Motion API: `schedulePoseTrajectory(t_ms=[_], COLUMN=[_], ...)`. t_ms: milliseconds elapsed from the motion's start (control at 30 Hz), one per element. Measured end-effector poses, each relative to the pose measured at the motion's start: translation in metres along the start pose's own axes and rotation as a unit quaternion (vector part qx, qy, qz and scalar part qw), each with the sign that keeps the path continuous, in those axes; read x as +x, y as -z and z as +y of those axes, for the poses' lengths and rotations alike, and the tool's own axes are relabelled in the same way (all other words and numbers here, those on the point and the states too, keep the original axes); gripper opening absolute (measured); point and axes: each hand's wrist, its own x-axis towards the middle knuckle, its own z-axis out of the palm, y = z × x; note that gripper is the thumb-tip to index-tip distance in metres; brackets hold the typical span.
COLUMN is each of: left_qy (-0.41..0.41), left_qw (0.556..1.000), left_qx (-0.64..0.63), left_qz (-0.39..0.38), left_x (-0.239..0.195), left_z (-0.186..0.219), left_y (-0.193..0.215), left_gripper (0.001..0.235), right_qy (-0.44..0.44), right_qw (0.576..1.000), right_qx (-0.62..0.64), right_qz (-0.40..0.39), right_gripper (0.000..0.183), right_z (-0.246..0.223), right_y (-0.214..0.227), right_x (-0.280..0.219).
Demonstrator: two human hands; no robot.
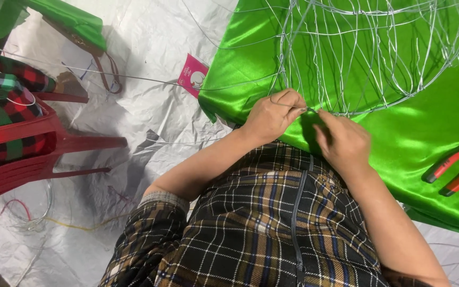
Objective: Assembling a circular wire frame by manually twisting and bending thin metal wires, using pliers for cutting and tightening.
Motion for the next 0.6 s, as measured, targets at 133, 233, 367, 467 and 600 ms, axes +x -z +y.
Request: schedulePoseTrajectory(t_ms=[133, 233, 367, 467, 600], left_qy=[0.029, 0.04, 0.007, 0.061, 0.016], left_qw=[0.999, 0.996, 0.993, 0.981, 0.989], left_qx=[0.002, 0.018, 0.068, 0.085, 0.063], left_qz=[-0.023, -0.072, -0.093, -0.166, -0.133], left_x=[0.005, 0.009, 0.01, 0.016, 0.018], left_z=[0.003, -0.001, -0.013, -0.014, -0.017], left_y=[0.002, 0.003, -0.005, -0.002, -0.001], left_gripper=[0.012, 0.011, 0.013, 0.019, 0.018], right_qy=[-0.055, -0.346, -0.431, -0.402, -0.357], right_qw=[0.995, 0.912, 0.881, 0.891, 0.919], right_qx=[-0.017, -0.217, -0.144, -0.167, -0.109], right_qz=[0.084, -0.039, -0.13, -0.128, -0.127], right_gripper=[0.018, 0.036, 0.045, 0.047, 0.043], right_z=[0.038, 0.137, 0.14, 0.141, 0.125], right_y=[0.068, 0.099, 0.13, 0.129, 0.128], right_x=[-0.024, -0.134, -0.157, -0.152, -0.114])
